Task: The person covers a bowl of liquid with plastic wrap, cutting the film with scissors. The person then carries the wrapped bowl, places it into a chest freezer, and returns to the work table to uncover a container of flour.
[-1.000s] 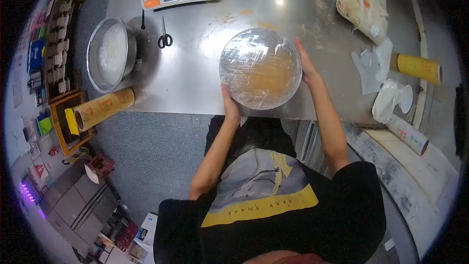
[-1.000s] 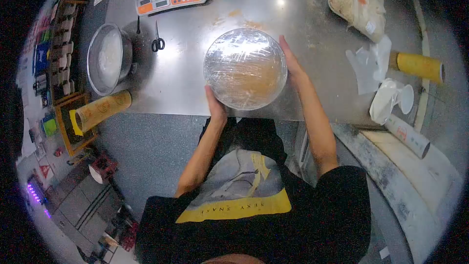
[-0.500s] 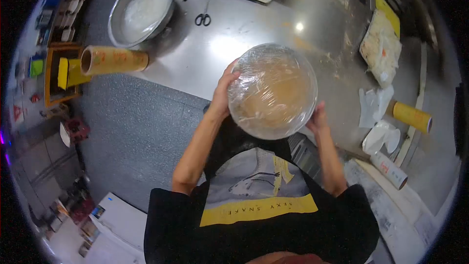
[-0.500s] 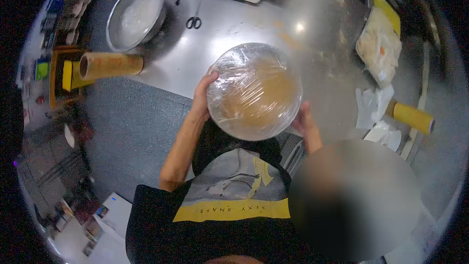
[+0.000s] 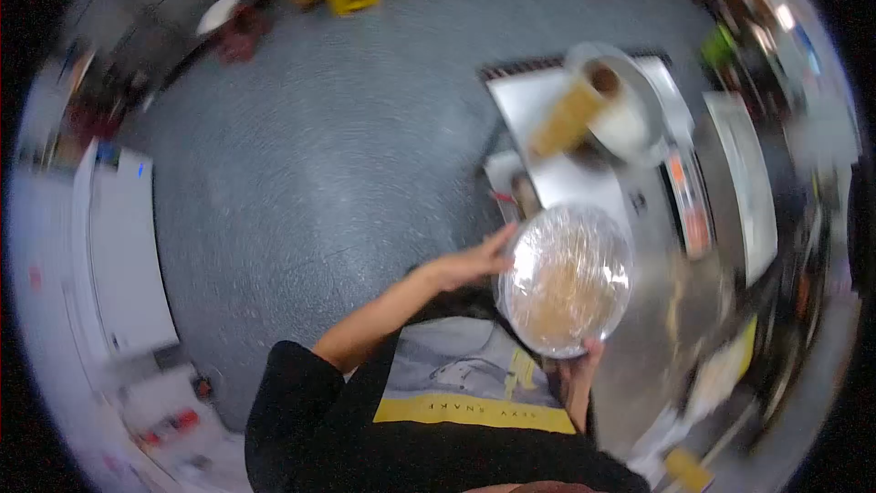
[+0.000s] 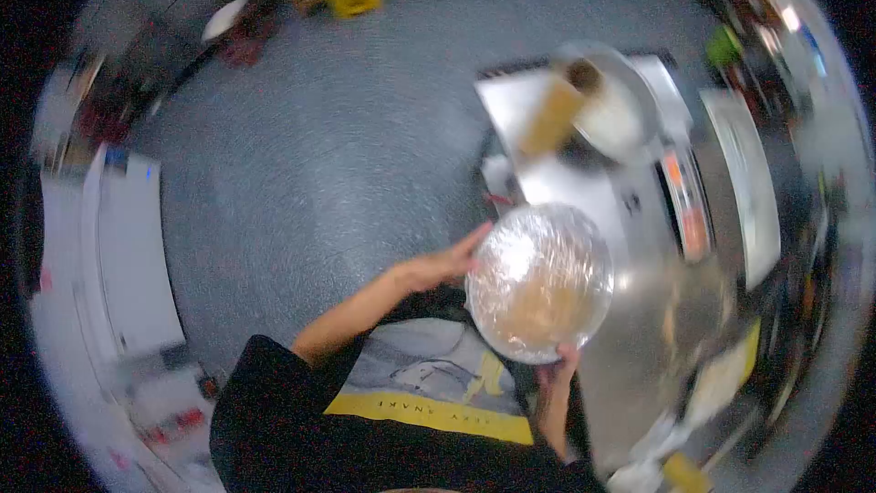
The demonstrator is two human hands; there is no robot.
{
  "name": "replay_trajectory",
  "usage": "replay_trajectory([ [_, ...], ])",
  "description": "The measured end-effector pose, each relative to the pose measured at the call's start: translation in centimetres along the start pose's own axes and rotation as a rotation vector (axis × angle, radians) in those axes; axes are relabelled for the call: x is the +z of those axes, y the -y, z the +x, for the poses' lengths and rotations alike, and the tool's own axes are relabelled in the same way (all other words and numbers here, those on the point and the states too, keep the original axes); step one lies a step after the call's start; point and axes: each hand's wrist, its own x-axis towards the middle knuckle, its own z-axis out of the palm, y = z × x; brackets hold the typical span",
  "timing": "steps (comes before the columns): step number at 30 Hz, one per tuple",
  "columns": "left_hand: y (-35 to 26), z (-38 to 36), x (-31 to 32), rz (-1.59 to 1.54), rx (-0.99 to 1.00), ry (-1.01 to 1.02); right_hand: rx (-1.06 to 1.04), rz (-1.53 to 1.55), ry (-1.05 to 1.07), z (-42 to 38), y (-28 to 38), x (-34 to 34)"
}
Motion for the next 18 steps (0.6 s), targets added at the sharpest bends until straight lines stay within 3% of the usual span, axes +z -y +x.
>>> replay_trajectory([
  [2,-0.5,-3.5,-3.0,-0.152,0.058,-0.110,0.050,0.031,0.077,2.1,-2.5,5.5],
  [3,-4.4,-6.0,-1.8,-0.205,0.112,-0.144,0.094,0.014,0.043,1.7,-2.5,9.6],
  [4,-2.8,-6.8,-5.3,-0.158,0.139,-0.228,0.138,-0.002,0.009,1.3,-2.5,13.7],
  [5,-5.7,-9.4,-6.5,-0.177,0.165,-0.225,0.161,-0.133,-0.081,1.3,-2.0,18.2],
  [7,-4.2,-10.7,-11.7,-0.164,0.185,-0.326,0.221,0.038,0.115,6.1,-5.4,19.2],
  [8,-4.5,-11.4,-14.4,-0.189,0.242,-0.410,0.271,-0.016,0.188,8.1,-6.2,22.2],
  [13,-8.1,-16.6,-28.6,-0.238,0.217,-0.400,0.285,-0.113,0.503,13.4,-10.9,39.8],
  [14,-8.7,-17.6,-31.7,-0.195,0.247,-0.458,0.412,-0.169,0.603,18.3,-12.3,39.3],
  [17,-13.8,-23.7,-38.6,-0.146,0.213,-0.597,0.437,-0.157,0.616,20.8,-15.8,50.5],
  [18,-14.4,-24.6,-42.0,-0.103,0.282,-0.535,0.433,-0.235,0.583,22.8,-16.7,52.9],
])
